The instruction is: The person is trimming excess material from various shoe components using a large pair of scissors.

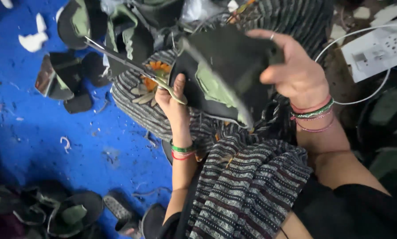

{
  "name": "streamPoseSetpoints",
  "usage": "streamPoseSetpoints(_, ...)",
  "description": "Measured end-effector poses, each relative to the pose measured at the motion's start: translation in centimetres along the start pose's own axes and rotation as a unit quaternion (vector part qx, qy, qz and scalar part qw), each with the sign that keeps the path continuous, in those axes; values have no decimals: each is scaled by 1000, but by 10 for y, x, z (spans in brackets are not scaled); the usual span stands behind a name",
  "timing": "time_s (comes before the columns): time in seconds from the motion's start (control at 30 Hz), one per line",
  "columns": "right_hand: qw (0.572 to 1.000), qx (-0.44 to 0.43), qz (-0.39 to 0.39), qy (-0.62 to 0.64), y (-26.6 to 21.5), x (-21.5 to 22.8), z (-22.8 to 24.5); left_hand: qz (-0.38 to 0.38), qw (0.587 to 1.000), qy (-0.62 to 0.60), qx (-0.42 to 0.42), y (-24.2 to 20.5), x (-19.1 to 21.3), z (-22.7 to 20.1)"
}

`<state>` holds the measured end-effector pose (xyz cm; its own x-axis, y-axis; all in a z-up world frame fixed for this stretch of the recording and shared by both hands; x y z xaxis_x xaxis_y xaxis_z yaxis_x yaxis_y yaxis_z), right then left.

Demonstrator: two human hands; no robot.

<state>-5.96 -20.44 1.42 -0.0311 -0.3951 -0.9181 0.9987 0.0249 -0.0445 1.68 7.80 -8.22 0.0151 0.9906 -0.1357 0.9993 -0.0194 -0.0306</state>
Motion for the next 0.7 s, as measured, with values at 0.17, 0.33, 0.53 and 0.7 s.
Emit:
streamPoseSetpoints(0.17, 999, 14, -17, -36, 5, 19, 0, -96, 988, 87, -83, -9, 10, -79)
streamPoseSetpoints(0.33, 999, 34, 4, -4, 18, 7, 8, -76, 977, 24, -196, -37, 24, -94)
streamPoseSetpoints(0.53, 1000, -11, -3, -15, 6, -9, -17, 208, 975, 12, -79, -60, -72, -130)
streamPoseSetpoints(0.7, 999, -26, -5, -40, -7, -49, -15, 276, 947, 165, 4, -70, -83, -88)
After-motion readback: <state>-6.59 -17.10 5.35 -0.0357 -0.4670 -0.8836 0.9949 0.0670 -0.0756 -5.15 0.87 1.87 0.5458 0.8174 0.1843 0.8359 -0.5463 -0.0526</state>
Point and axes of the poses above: each hand's wrist, its own y-axis towards the middle knuckle, its own x-axis out of the back of the hand, z = x × y, the point moved 9 cm from there along y, towards the middle knuckle, and after that the axes turned 5 degrees about y, right-handed, at the moved point
